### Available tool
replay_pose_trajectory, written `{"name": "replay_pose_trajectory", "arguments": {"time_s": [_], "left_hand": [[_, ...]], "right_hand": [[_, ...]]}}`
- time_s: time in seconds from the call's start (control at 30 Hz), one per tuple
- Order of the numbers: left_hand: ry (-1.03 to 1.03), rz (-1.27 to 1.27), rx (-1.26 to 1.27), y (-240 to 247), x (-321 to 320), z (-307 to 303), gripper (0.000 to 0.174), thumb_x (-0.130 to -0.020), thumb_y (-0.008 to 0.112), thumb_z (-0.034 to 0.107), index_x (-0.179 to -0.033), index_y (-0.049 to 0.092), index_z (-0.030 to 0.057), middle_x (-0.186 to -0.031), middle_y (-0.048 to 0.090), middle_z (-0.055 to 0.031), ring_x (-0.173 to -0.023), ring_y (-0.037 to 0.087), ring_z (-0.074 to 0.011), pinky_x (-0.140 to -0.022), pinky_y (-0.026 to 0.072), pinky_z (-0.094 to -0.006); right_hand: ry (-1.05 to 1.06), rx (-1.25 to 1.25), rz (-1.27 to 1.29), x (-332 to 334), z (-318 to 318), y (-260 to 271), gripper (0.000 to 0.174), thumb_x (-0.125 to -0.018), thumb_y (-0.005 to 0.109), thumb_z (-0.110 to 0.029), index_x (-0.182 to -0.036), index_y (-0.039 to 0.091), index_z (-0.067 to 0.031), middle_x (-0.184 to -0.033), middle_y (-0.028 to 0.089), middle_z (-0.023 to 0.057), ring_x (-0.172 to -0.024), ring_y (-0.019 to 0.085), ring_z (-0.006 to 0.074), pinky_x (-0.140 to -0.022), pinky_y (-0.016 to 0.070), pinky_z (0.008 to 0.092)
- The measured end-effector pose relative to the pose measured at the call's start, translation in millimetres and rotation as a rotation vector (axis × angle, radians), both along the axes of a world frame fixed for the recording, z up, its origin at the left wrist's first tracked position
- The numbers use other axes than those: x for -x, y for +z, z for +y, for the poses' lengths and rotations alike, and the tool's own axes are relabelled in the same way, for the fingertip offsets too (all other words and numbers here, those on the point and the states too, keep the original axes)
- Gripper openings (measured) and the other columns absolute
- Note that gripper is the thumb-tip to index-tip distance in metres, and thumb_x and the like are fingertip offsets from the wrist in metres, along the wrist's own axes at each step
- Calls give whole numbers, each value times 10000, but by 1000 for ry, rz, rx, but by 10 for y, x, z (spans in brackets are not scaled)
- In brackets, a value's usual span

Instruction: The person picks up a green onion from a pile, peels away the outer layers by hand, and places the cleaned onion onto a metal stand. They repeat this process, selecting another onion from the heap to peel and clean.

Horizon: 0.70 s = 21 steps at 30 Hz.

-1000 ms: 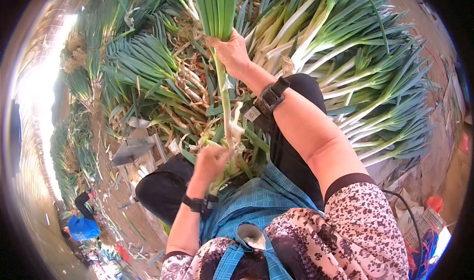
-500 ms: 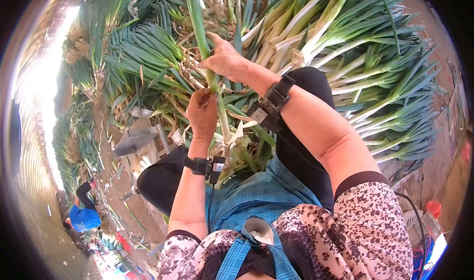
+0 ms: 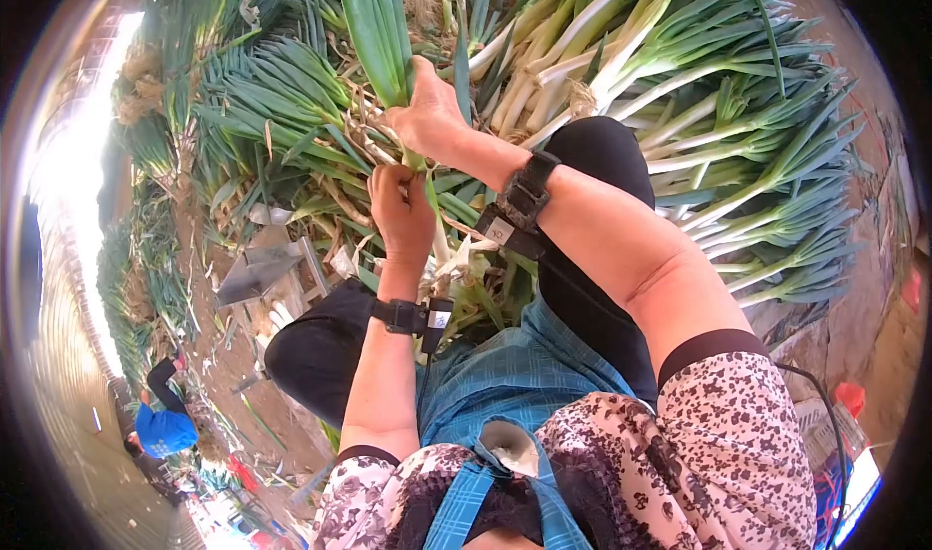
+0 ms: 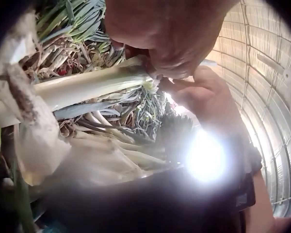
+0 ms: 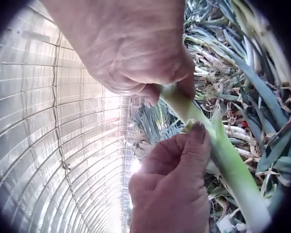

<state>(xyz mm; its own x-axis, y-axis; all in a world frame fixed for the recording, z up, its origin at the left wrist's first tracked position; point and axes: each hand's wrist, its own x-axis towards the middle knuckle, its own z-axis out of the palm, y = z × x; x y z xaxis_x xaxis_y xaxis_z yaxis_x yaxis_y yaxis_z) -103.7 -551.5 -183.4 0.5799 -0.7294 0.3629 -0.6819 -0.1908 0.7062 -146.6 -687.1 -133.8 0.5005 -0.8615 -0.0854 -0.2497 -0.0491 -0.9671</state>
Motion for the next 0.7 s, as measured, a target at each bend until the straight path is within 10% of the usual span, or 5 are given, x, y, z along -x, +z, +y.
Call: {"name": "replay_pose_trajectory", "arguments": {"time_s": [0.07,0.4,0.47,0.53,0.7], "left_hand": [[-75,-408,89,128,53,8,99,-796,585,-31,-867,533,14,-909,570,-141,-779,533,-325,-727,449,-385],[-557,274,-581,-396,395,1150,109,-779,636,94,-789,570,7,-721,591,-198,-687,584,-379,-624,474,-413],[-568,230,-482,-101,356,1133,84,-815,609,80,-805,652,9,-658,622,-145,-494,529,-237,-509,434,-353],[-10,616,-603,492,233,702,155,-875,586,127,-866,706,30,-663,652,-17,-532,493,-55,-503,413,-257],[59,507,-259,482,-136,166,294,-861,669,248,-928,690,-37,-728,649,-29,-638,527,-83,-591,431,-244]], "right_hand": [[-22,3,2,-53,3,-11,827,-697,800,-173,-1366,351,16,-1061,627,211,-980,608,290,-890,455,343],[-138,173,-43,-66,-345,-57,847,-721,786,-161,-1386,304,49,-1045,644,208,-946,624,276,-848,480,342],[-62,143,-193,-41,-331,-123,794,-749,752,-143,-1378,317,69,-1002,648,151,-858,623,225,-776,499,310],[46,99,-284,16,-307,-97,653,-788,691,-106,-1334,383,79,-938,637,116,-787,615,183,-698,503,287],[140,-548,-715,64,-299,96,321,-853,620,-179,-1123,557,-16,-851,658,129,-680,600,184,-580,459,302]]}}
